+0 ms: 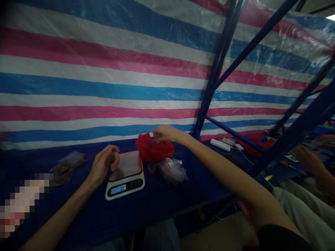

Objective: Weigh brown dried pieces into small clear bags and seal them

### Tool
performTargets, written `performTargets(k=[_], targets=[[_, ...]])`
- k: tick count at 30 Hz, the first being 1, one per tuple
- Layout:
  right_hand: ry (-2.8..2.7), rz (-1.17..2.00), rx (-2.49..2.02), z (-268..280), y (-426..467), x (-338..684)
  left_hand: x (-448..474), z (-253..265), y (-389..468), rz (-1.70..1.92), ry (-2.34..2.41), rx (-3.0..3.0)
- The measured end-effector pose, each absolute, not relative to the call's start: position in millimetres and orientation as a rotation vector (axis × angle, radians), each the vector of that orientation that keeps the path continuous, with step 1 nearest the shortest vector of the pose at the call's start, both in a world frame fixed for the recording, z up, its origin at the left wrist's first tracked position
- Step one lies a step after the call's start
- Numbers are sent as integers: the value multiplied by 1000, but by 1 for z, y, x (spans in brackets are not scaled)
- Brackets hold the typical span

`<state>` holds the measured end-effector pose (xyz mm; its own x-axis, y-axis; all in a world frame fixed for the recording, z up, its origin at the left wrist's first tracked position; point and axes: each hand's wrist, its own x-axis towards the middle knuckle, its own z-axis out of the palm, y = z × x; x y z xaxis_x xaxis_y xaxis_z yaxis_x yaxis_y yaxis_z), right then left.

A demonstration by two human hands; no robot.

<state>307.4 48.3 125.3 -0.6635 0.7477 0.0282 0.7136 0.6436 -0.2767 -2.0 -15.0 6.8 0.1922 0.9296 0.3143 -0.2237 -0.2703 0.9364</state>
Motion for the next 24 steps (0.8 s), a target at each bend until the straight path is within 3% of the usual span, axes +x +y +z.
performTargets(k=[24], targets=[[-2752,128,-1124,110,61,313,-2,10,-13,1349,746,1326]])
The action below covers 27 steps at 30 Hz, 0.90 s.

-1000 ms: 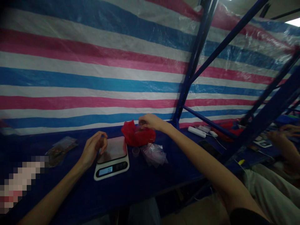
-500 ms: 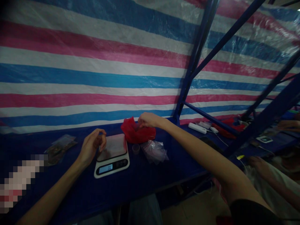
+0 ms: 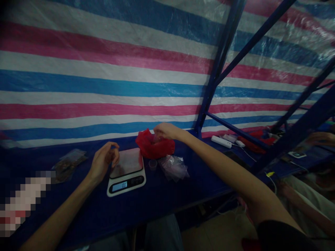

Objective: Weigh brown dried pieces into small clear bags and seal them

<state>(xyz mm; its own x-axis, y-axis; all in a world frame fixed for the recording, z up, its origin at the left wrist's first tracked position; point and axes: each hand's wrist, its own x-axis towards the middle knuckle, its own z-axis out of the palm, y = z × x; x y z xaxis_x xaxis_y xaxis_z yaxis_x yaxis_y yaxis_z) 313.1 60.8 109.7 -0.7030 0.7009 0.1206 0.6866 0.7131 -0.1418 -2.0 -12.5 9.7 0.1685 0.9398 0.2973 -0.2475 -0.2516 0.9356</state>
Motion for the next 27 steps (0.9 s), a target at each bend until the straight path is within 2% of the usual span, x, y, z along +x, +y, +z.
performTargets(k=[12,19,24,27], targets=[[-2807,23,-1129,113,59,313,-2,10,-14,1336,723,1341],[-2850,66,-1267,106,54,306,-3,9,-13,1334,719,1323],[-2825,-76,-1275,100,60,301,-2,8,-12,1337,719,1320],[-2859,18,-1181,101,65,303,-2,10,-12,1339,727,1311]])
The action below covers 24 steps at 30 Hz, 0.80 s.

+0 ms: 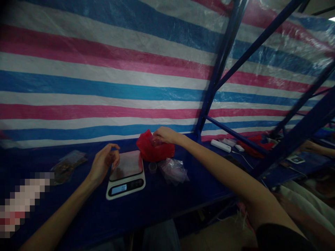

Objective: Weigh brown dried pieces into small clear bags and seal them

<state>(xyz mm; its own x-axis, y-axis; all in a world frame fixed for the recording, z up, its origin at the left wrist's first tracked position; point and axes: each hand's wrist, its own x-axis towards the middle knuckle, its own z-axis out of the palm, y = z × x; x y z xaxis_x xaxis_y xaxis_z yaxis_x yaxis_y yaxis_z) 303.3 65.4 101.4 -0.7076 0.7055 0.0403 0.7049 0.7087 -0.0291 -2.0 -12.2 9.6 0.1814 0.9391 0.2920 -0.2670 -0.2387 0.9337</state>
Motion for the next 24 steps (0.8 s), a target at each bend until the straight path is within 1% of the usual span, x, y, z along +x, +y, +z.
performTargets(k=[4,9,13,16,22,24], targets=[[-2862,153,-1097,101,66,310,-2,11,-13,1335,725,1321],[-2849,192,-1199,95,64,312,-2,12,-14,1337,733,1315],[-2811,52,-1304,94,64,305,-2,11,-13,1341,740,1301],[-2790,-45,-1288,97,65,302,-3,10,-12,1347,740,1299],[-2851,85,-1178,101,71,304,-3,11,-12,1336,745,1286],[-2841,86,-1184,100,73,305,-3,11,-13,1329,751,1281]])
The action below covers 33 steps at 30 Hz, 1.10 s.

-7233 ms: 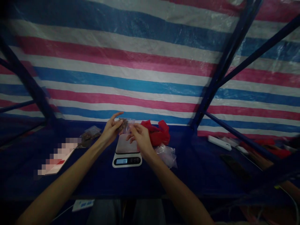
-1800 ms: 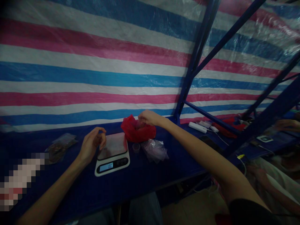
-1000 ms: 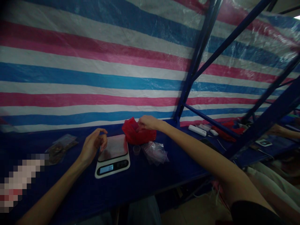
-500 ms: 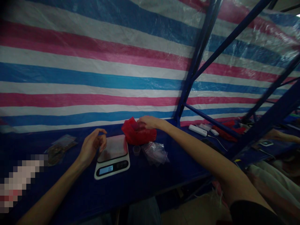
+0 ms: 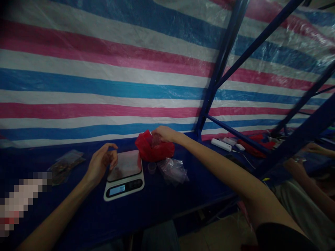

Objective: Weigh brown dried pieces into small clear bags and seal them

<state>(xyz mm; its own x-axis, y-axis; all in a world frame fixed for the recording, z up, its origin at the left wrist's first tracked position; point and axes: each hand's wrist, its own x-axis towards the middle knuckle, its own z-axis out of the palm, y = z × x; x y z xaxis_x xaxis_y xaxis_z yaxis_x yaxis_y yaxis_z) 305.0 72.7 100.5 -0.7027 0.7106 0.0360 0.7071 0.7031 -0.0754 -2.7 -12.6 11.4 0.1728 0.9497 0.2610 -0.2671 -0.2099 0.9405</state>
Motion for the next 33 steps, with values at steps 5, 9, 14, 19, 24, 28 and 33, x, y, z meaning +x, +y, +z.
performTargets(k=[5,9,14,19,24,28,33], targets=[[-2883,65,-1143,95,76,306,-2,11,-13,1332,753,1281],[-2888,-8,-1107,92,78,306,-2,11,-12,1330,751,1272],[-2878,42,-1110,95,76,305,-4,9,-11,1329,739,1273],[-2847,9,-1172,103,73,308,-4,9,-11,1331,749,1272],[-2726,113,-1221,115,73,318,-5,9,-10,1330,751,1274],[-2600,333,-1190,117,69,325,-5,8,-9,1327,745,1290],[-2513,247,-1134,120,62,332,-4,5,-9,1304,754,1303]])
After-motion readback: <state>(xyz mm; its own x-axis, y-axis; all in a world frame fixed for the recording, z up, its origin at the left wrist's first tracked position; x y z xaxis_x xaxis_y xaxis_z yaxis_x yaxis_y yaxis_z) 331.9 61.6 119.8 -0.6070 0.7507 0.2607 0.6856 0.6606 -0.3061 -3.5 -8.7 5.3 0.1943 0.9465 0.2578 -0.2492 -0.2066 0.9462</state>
